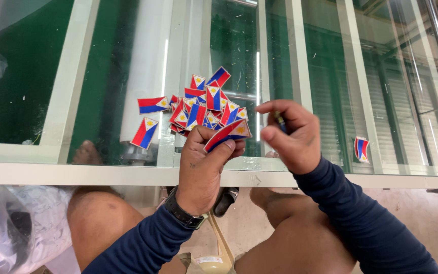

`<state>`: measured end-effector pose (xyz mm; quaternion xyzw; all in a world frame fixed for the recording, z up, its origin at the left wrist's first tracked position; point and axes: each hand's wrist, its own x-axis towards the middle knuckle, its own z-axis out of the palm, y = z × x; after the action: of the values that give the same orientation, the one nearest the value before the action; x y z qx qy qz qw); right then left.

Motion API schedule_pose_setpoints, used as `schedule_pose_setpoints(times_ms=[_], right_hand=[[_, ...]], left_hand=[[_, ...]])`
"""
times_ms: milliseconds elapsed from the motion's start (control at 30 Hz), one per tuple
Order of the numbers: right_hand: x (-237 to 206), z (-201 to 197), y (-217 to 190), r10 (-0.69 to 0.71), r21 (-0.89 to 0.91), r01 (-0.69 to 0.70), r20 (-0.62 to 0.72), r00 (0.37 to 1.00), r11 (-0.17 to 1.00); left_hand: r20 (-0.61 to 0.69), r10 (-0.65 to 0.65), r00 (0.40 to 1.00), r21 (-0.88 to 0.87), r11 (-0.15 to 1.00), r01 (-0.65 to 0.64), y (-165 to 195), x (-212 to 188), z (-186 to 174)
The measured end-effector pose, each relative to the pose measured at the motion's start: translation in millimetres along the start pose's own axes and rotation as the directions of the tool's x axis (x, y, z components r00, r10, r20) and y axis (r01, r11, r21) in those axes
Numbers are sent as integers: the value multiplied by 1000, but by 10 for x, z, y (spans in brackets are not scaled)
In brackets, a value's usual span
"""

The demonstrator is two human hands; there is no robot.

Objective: The person uses a pair of pliers to trim the edges of small Philippine flag stickers. They pick up each sticker, carefully snip the edges, and place the finished sticker on the glass table. The person also handles a roll of tape during the process.

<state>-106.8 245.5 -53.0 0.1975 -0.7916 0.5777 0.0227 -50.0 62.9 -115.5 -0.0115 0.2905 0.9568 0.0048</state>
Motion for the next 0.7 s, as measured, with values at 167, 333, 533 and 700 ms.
schedule_pose_setpoints(times_ms=[167, 333, 533, 700], right_hand=[[-47, 97, 84, 51, -170, -42, 49, 997, 985], [-6, 160, 38, 212, -52, -215, -52, 976, 975], [49, 66, -192, 178, -104, -171, 66, 982, 980], [-3, 109, -126, 143, -106, -133, 84, 986, 985]], left_hand=[[32, -35, 999, 89, 995, 32, -33, 0, 6], [-21, 19, 1000, 217, 976, -14, -56, 27, 34], [17, 67, 998, 353, 933, -69, 47, 52, 34], [15, -7, 1000, 562, 827, -3, 86, -18, 75]])
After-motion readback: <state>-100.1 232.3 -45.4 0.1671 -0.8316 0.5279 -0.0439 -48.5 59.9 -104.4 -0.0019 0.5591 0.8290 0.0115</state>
